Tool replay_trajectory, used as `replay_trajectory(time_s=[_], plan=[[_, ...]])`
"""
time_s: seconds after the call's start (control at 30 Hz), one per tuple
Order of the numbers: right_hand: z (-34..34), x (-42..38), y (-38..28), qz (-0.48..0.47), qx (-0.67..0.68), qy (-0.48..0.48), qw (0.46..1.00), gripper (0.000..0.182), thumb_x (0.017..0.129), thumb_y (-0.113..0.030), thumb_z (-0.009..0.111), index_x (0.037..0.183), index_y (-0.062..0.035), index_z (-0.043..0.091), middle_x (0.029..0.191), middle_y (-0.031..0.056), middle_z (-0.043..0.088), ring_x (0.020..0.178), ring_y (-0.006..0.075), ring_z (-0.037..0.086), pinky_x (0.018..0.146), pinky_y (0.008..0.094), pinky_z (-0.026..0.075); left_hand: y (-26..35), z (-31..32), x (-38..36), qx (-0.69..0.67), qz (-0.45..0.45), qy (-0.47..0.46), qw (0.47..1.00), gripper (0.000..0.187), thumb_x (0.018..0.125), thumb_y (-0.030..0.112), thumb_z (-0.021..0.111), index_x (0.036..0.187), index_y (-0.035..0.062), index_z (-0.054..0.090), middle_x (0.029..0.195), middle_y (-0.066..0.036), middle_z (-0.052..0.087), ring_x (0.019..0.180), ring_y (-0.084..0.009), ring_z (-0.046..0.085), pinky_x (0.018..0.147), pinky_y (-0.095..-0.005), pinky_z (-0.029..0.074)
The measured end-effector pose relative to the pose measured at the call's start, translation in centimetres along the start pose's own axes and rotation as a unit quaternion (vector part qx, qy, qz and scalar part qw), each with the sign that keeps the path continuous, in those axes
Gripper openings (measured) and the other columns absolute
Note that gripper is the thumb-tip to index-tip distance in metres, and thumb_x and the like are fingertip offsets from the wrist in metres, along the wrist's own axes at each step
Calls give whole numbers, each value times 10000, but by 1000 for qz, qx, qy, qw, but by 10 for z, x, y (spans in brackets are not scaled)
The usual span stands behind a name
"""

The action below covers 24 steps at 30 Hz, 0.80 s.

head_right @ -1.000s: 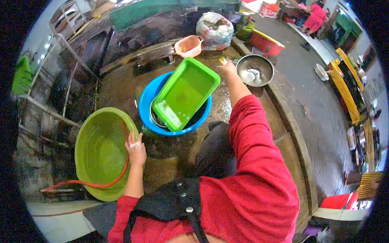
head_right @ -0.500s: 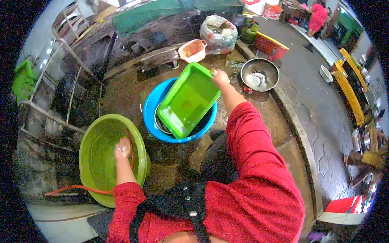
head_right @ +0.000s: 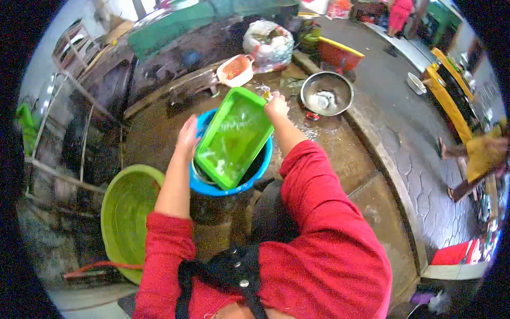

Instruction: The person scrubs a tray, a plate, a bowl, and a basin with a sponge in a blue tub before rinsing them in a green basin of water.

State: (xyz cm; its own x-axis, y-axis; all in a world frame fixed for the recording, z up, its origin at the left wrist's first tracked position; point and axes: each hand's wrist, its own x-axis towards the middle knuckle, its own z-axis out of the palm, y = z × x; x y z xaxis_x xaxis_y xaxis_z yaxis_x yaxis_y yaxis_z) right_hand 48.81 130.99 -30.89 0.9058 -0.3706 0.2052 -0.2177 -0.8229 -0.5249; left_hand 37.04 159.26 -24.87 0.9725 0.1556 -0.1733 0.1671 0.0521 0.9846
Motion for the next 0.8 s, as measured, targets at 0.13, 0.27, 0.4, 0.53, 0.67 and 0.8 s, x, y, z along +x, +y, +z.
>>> replay_trajectory(time_s=[0.13,0.27,0.4,0.53,0.67,0.8], plan=[[16,20,26,123,30,-83,988,572,729,-295,576,1237,-137,366,1228,162,434,1145,312,430,927,453,360,-50,-57,-28,262,123,86,953,456,852,264,494,1231,14,442,1238,-199,457,1139,-268,449,945,-353,342],[44,25,48,139,124,-79,979,766,554,-382,708,1203,-75,442,1058,155,582,966,277,574,845,346,450,-95,-86,-49,282,166,109,939,363,847,181,494,1163,2,488,1203,-180,451,1123,-300,435,929,-373,352],[29,33,43,130,121,-165,970,757,502,-363,754,1149,-66,496,1005,122,610,928,249,593,823,323,462,-92,-75,-68,337,160,111,921,360,836,159,502,1163,10,483,1266,-196,381,1181,-337,370,966,-399,314],[-1,1,-13,20,121,-86,989,603,543,-315,743,1069,-94,548,950,148,621,882,276,603,791,349,472,-60,-50,-65,374,224,91,895,388,827,149,512,1190,23,460,1307,-190,331,1200,-345,344,977,-402,301],[-32,-29,-64,-87,209,-58,972,368,650,-153,643,991,-64,538,885,191,611,865,348,588,751,416,469,-1,-16,-60,427,305,43,850,561,765,88,560,1285,75,349,1355,-171,267,1238,-340,283,1001,-411,263],[-78,-75,-119,-292,265,-55,917,296,672,-80,582,966,-80,553,863,207,603,842,365,582,736,442,456,51,6,-56,482,367,77,792,764,693,50,628,1345,122,237,1374,-162,238,1258,-314,258,1006,-456,225]])
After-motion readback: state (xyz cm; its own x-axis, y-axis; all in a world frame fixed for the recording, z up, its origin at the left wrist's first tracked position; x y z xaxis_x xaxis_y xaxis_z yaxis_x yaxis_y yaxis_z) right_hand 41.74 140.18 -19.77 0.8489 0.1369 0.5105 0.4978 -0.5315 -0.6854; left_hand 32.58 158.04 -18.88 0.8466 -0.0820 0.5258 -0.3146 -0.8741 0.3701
